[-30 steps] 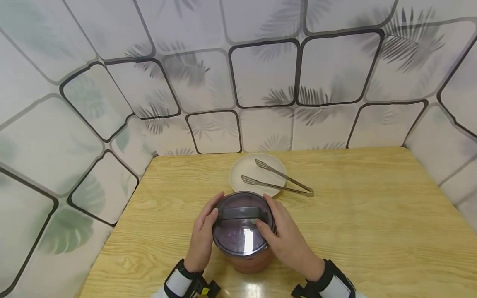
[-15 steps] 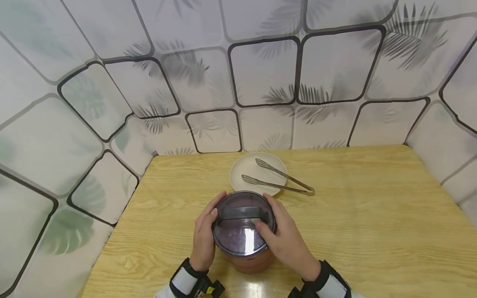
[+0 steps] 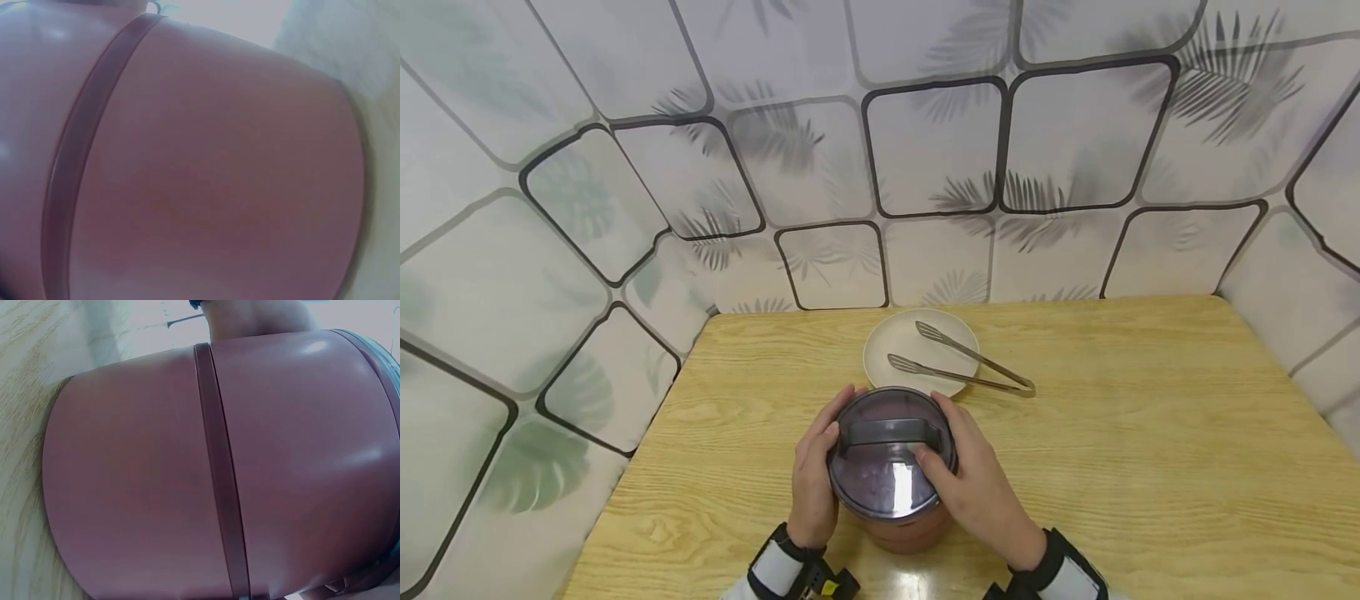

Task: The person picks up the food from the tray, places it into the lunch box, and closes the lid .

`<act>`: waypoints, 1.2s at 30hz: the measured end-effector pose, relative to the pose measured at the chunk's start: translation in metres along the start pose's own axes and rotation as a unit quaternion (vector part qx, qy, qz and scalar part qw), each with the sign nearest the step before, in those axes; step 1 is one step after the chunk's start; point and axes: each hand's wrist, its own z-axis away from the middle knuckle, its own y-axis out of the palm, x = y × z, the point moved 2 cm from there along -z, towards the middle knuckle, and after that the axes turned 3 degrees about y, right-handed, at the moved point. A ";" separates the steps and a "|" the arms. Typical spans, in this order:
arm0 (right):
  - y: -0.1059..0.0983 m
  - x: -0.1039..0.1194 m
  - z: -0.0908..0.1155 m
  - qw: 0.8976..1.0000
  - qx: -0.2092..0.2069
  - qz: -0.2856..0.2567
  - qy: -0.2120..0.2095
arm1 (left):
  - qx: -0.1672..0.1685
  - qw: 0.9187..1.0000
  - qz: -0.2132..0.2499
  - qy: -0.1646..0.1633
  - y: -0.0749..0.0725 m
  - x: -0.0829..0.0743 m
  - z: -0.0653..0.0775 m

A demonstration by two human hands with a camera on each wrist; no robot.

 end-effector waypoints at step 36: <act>-0.001 0.001 0.004 1.000 -0.009 -0.005 -0.024 | -0.022 0.999 -0.031 -0.008 0.005 -0.001 -0.003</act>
